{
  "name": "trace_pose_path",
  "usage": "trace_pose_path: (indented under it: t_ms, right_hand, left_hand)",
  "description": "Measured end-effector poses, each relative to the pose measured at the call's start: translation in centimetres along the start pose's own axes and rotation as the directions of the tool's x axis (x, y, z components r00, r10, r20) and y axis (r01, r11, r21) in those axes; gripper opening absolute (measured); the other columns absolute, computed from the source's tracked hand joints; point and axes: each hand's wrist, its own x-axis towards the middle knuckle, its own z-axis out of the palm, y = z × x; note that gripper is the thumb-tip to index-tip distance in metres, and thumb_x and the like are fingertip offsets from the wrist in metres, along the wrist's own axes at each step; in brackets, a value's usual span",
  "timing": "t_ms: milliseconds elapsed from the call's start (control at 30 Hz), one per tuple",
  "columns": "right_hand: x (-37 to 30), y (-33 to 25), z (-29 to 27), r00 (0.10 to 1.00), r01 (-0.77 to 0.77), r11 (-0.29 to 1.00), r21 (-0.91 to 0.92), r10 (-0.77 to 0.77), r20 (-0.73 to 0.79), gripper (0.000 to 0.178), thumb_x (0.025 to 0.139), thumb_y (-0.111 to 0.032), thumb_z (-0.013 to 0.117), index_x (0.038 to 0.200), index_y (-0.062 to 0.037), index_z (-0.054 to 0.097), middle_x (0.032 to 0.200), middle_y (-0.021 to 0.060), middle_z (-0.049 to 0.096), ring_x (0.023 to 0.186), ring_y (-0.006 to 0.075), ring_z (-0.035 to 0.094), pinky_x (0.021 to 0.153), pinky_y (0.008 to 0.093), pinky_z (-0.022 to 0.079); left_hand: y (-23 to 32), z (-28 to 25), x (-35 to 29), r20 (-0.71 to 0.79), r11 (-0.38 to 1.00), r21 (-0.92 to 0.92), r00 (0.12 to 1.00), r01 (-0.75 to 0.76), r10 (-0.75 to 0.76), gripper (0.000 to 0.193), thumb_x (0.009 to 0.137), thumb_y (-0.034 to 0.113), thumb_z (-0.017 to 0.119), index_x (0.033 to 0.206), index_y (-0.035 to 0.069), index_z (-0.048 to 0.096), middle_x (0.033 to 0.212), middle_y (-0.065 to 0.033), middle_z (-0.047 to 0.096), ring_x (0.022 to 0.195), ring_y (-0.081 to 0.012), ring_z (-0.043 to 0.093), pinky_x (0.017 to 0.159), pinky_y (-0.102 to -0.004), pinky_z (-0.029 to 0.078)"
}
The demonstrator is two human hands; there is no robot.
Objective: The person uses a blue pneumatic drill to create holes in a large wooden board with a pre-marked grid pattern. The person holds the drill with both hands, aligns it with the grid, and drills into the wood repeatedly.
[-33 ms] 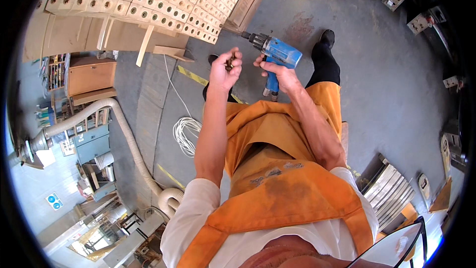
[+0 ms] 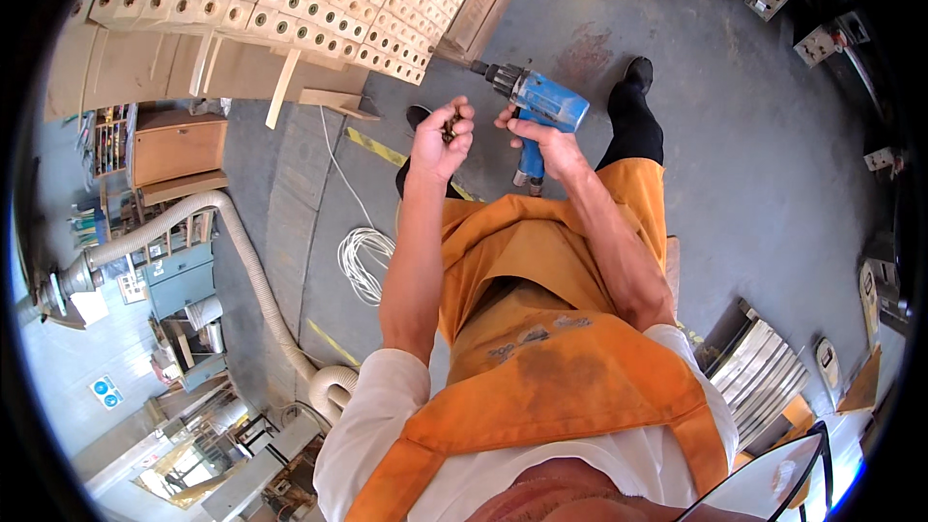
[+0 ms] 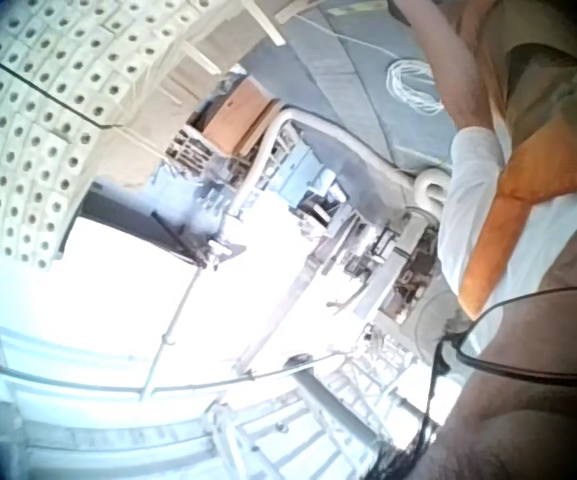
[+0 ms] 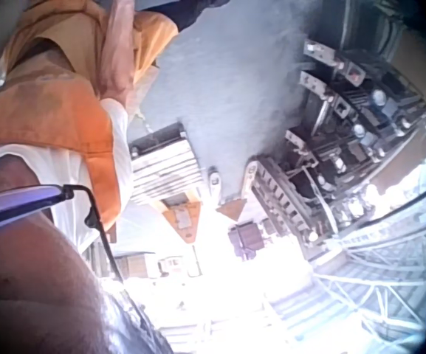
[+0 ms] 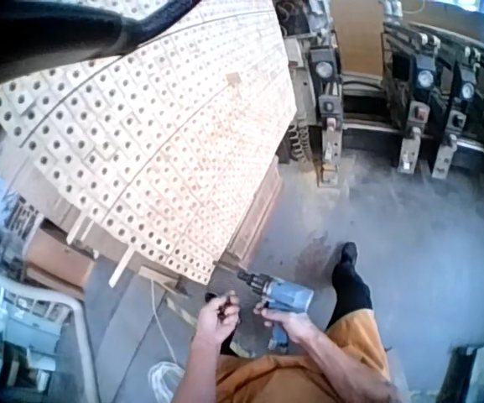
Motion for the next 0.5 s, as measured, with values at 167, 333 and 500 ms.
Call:
trace_pose_path:
  t_ms: [167,333,500]
  right_hand:
    - [0.0,-0.1,0.1,1.000,-0.013,1.000,-0.026,0.012,-0.013,0.022,0.082,-0.009,0.066,0.104,-0.0074,0.060,0.099,0.0029,0.065,0.098,0.0174,0.063,0.074,0.0318,0.047]
    - [0.0,-0.3,0.2,1.000,-0.013,0.999,-0.040,0.013,-0.008,0.022,0.082,-0.009,0.066,0.103,-0.0077,0.060,0.099,0.0028,0.065,0.099,0.0173,0.063,0.074,0.0322,0.047]
    - [0.1,-0.6,-0.1,1.000,-0.004,1.000,-0.030,0.004,0.003,0.022,0.082,-0.009,0.066,0.103,-0.0079,0.061,0.101,0.0032,0.066,0.099,0.0174,0.063,0.074,0.0320,0.047]
  left_hand:
    - [-2.1,-0.6,-1.4,-0.075,0.999,0.037,0.997,0.010,-0.008,0.022,0.097,0.020,0.052,0.111,0.003,0.053,0.085,-0.0030,0.052,0.062,-0.0074,0.043,0.043,-0.0168,0.032]
    - [-2.7,-0.8,-1.8,-0.108,0.996,0.072,0.993,-0.048,0.055,0.023,0.098,0.022,0.051,0.112,0.004,0.053,0.084,-0.0018,0.050,0.061,-0.0070,0.042,0.044,-0.0167,0.032]
    - [-2.3,-0.6,-2.6,-0.084,0.982,0.189,0.996,-0.027,0.043,0.024,0.097,0.020,0.052,0.115,0.004,0.052,0.086,-0.0017,0.052,0.062,-0.0069,0.043,0.045,-0.0159,0.034]
